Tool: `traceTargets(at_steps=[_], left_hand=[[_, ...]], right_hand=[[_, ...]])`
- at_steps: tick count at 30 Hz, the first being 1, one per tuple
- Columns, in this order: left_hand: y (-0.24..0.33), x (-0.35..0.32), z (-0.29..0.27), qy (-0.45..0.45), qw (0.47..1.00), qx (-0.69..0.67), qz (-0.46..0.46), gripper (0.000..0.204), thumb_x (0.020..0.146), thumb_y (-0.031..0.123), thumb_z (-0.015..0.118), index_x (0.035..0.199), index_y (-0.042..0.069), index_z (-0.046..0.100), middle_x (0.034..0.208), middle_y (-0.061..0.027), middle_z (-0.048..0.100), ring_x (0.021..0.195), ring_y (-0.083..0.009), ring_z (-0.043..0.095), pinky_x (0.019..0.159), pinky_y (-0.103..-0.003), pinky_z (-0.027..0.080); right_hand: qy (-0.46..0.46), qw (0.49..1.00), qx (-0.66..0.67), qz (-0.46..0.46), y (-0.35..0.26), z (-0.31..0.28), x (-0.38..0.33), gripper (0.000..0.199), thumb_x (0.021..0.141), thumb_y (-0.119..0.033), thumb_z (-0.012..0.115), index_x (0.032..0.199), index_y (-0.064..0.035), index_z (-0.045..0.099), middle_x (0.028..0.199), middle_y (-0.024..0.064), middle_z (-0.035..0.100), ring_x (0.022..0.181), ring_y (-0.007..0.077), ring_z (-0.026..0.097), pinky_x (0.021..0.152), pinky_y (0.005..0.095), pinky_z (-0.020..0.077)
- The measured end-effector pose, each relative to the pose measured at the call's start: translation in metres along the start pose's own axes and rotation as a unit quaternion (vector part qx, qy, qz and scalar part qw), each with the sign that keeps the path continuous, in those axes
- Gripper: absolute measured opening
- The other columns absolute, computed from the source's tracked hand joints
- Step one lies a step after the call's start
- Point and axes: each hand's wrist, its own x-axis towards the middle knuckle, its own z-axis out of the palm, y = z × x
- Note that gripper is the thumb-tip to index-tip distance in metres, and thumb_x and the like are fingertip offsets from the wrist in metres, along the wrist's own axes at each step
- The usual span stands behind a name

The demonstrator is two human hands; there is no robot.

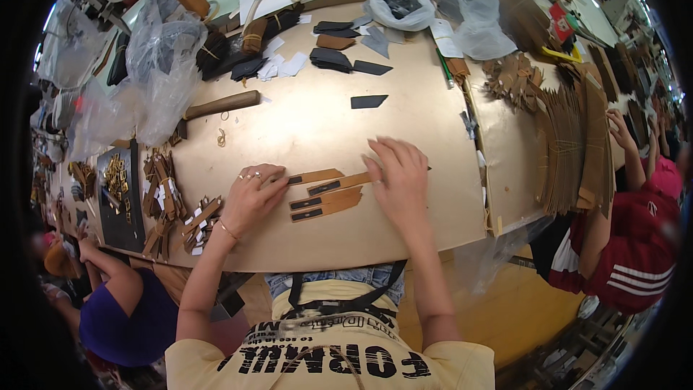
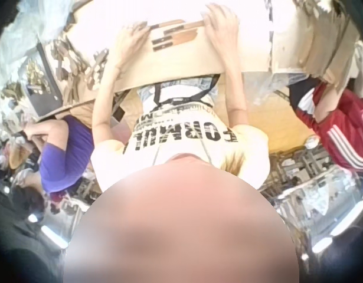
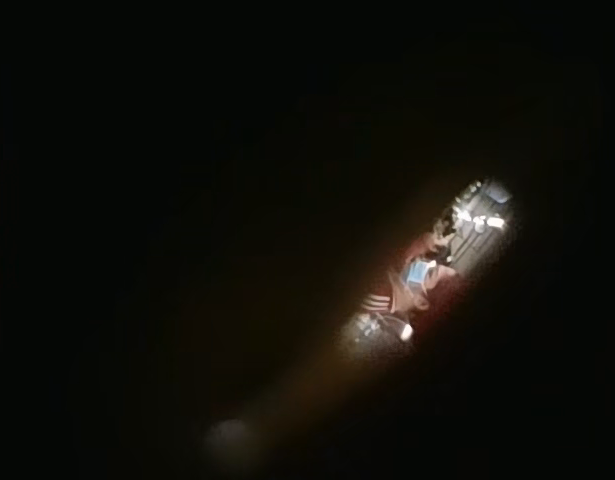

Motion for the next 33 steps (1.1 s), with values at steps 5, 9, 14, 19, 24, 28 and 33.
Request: traceTargets(at_steps=[5,9,14,19,24,28,33], left_hand=[[0.0,0.005,0.006,0.027,0.999,-0.023,-0.015,0.018,0.08,0.005,0.072,0.098,0.005,0.07,0.102,-0.0081,0.069,0.091,-0.0266,0.066,0.083,-0.038,0.052],[0.004,0.003,0.001,0.052,0.985,-0.134,-0.099,0.015,0.082,0.002,0.067,0.097,0.004,0.068,0.095,-0.0096,0.068,0.086,-0.0266,0.066,0.08,-0.036,0.052],[0.01,-0.004,-0.006,0.037,0.906,-0.339,-0.252,0.011,0.087,0.001,0.059,0.096,0.0,0.065,0.092,-0.0099,0.068,0.082,-0.0192,0.064,0.077,-0.03,0.05],[0.023,0.011,-0.012,0.094,0.818,-0.522,-0.223,0.01,0.091,0.003,0.056,0.095,-0.002,0.062,0.088,-0.0084,0.067,0.075,-0.015,0.06,0.072,-0.028,0.048],[0.044,0.034,-0.02,0.038,0.856,-0.474,-0.202,0.011,0.092,0.006,0.057,0.095,-0.002,0.065,0.088,-0.0061,0.068,0.074,-0.0113,0.057,0.07,-0.026,0.047],[0.045,0.051,-0.01,-0.026,0.853,-0.439,-0.282,0.014,0.094,0.009,0.062,0.099,-0.002,0.07,0.085,-0.0044,0.068,0.071,-0.0072,0.056,0.065,-0.023,0.046],[0.034,0.069,0.018,0.046,0.792,-0.507,-0.337,0.015,0.09,0.009,0.07,0.099,-0.003,0.071,0.078,-0.0046,0.07,0.062,-0.0057,0.056,0.057,-0.021,0.046]], right_hand=[[-0.101,0.987,-0.115,-0.046,0.01,0.028,0.046,0.049,0.099,-0.033,0.057,0.138,-0.0041,0.053,0.153,0.0172,0.04,0.143,0.0312,0.035,0.118,0.0475,0.026],[-0.187,0.975,-0.119,-0.007,0.003,0.034,0.045,0.055,0.102,-0.039,0.049,0.142,-0.0023,0.049,0.157,0.0154,0.035,0.147,0.0312,0.028,0.121,0.0517,0.0179],[-0.22,0.972,-0.077,-0.012,-0.012,0.027,0.012,0.052,0.103,-0.036,0.048,0.142,-0.0018,0.048,0.157,0.0171,0.035,0.148,0.0316,0.027,0.121,0.0543,0.0146],[-0.14,0.976,0.155,0.064,-0.023,0.024,0.007,0.056,0.103,-0.043,0.047,0.139,-0.0007,0.052,0.148,0.0164,0.048,0.14,0.031,0.04,0.115,0.0483,0.0291],[-0.226,0.772,0.577,0.142,-0.023,-0.002,0.008,0.045,0.103,-0.033,0.052,0.13,0.0026,0.058,0.12,0.016,0.065,0.108,0.0237,0.064,0.097,0.0371,0.0488],[-0.229,0.778,0.542,0.22,-0.018,-0.014,0.011,0.031,0.098,-0.019,0.065,0.118,0.0037,0.064,0.097,0.0085,0.069,0.087,0.0129,0.065,0.081,0.0278,0.0524],[-0.148,0.857,0.415,0.267,-0.008,0.002,0.034,0.015,0.091,-0.003,0.069,0.104,0.0045,0.068,0.09,0.0053,0.07,0.082,0.0096,0.064,0.069,0.0236,0.0528]])
